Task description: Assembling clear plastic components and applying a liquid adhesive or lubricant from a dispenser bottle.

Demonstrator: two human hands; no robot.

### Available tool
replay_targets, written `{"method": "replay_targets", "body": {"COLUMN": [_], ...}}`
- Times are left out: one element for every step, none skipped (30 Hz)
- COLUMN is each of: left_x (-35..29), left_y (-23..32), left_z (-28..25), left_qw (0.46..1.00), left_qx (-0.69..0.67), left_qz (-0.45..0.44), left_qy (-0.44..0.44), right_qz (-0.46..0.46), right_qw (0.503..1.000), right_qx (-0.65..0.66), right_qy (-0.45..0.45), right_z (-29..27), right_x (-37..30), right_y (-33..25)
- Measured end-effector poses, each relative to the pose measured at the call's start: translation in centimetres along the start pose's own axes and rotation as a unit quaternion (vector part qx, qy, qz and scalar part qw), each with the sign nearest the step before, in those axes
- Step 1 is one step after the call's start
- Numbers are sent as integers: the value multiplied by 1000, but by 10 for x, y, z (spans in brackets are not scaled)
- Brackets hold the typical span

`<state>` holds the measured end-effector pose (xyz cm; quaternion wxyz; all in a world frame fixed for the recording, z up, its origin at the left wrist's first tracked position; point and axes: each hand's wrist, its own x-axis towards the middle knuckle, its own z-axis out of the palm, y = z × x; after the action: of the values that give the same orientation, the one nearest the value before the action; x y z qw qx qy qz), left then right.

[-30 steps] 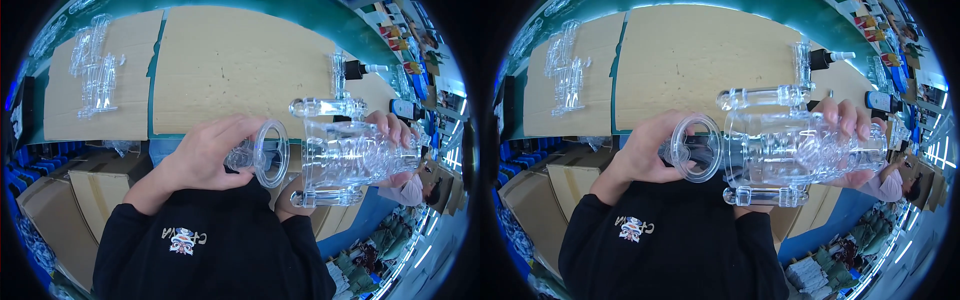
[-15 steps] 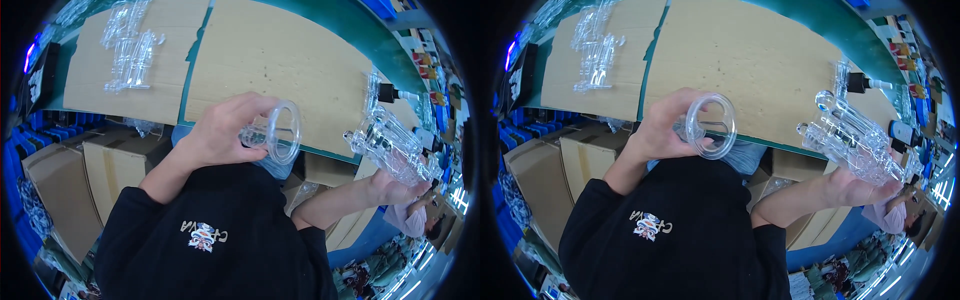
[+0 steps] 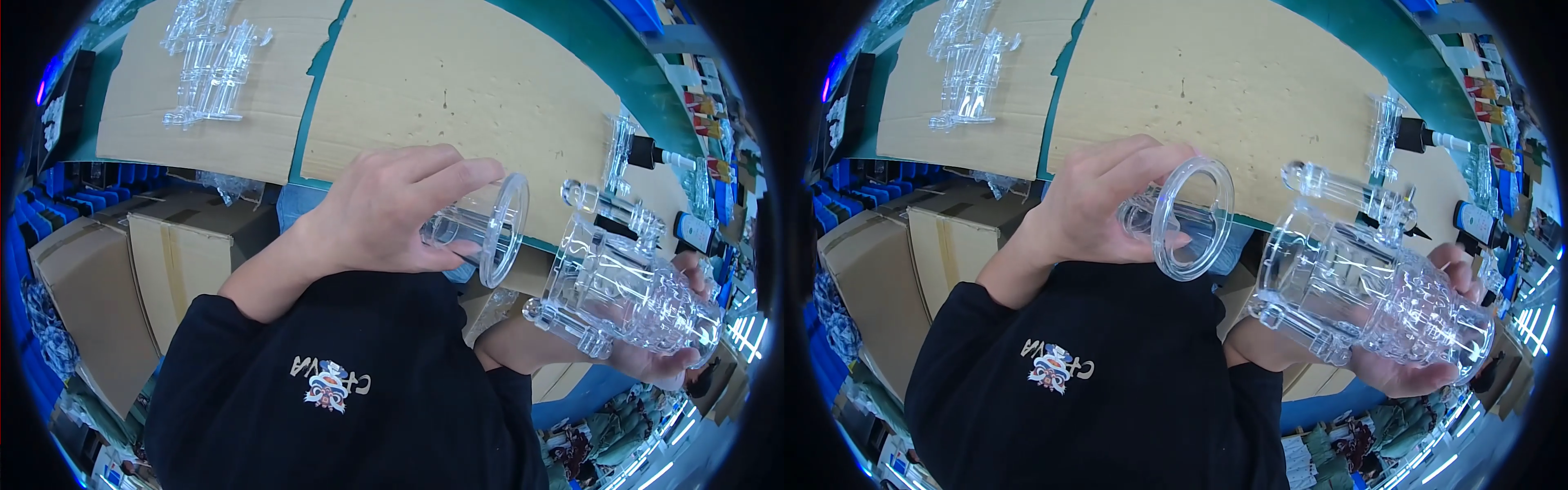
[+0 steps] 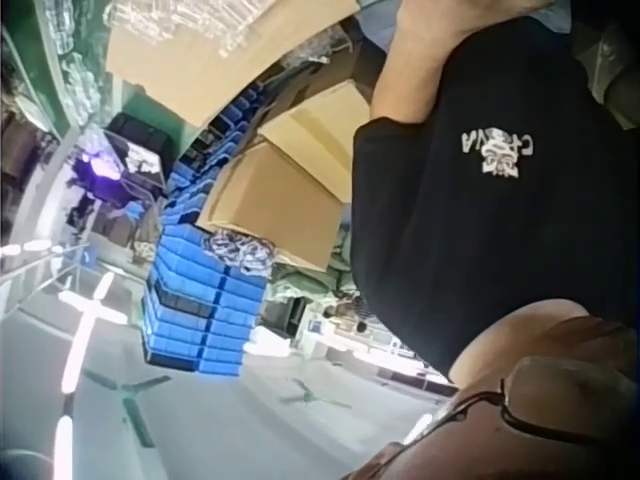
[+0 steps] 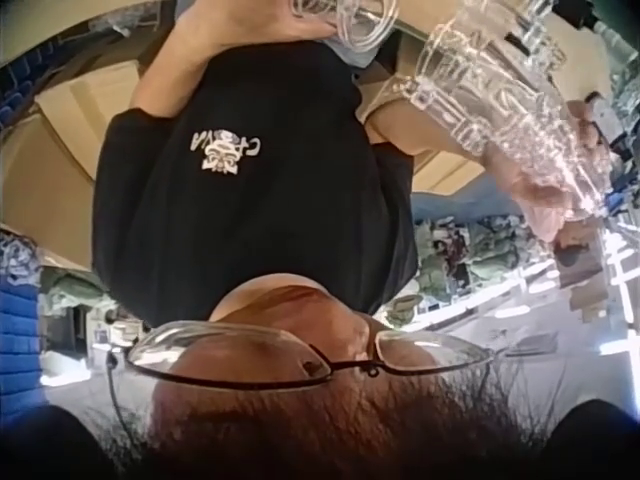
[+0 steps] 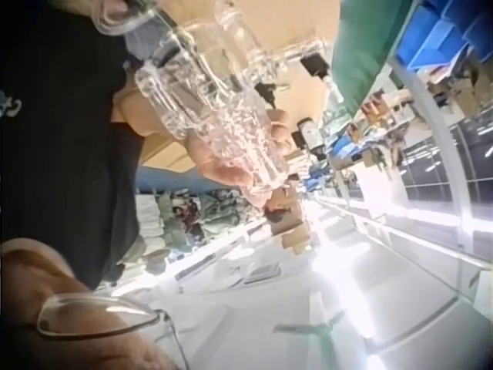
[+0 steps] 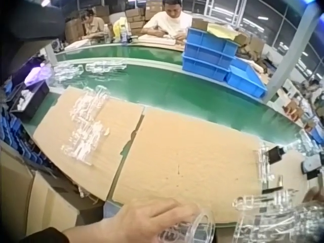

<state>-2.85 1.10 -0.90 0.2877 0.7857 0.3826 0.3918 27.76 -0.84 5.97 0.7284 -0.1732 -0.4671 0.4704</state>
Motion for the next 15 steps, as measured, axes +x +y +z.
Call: {"method": "replay_targets", "body": {"left_x": [1,1,2,2,2,1,1,1,2,2,2,2,2,2,2], "left_y": [2,3,4,5,5,6,6,7,7,7,7,7,7,6,6], "left_z": [1,2,3,4,5,6,7,8,9,10,11,12,12,13,14], "left_qw": [1000,1000,1000,1000,1000,1000,999,999,999,999,999,998,999,999,998], "left_qx": [1,3,0,7,15,23,31,30,35,41,47,53,51,52,53], "left_qz": [6,11,11,13,14,15,16,16,15,14,13,13,12,14,15], "left_qy": [-1,-3,-4,-2,-1,2,4,2,-1,-3,-6,-9,-10,-10,-9], "right_qz": [-1,-3,-2,1,4,7,10,11,11,11,12,12,13,12,12], "right_qw": [1000,1000,1000,999,999,998,997,997,997,997,997,997,997,998,998], "right_qx": [9,18,16,4,-7,-18,-29,-30,-35,-38,-42,-46,-47,-40,-33], "right_qy": [12,25,26,37,47,57,67,69,66,62,59,55,57,54,52], "right_z": [2,4,5,6,7,8,10,12,14,16,19,22,25,28,31], "right_x": [-1,-1,-2,-3,-4,-5,-5,-6,-7,-7,-7,-7,-7,-6,-6], "right_y": [0,0,0,0,0,1,1,2,3,5,7,9,11,14,16]}}
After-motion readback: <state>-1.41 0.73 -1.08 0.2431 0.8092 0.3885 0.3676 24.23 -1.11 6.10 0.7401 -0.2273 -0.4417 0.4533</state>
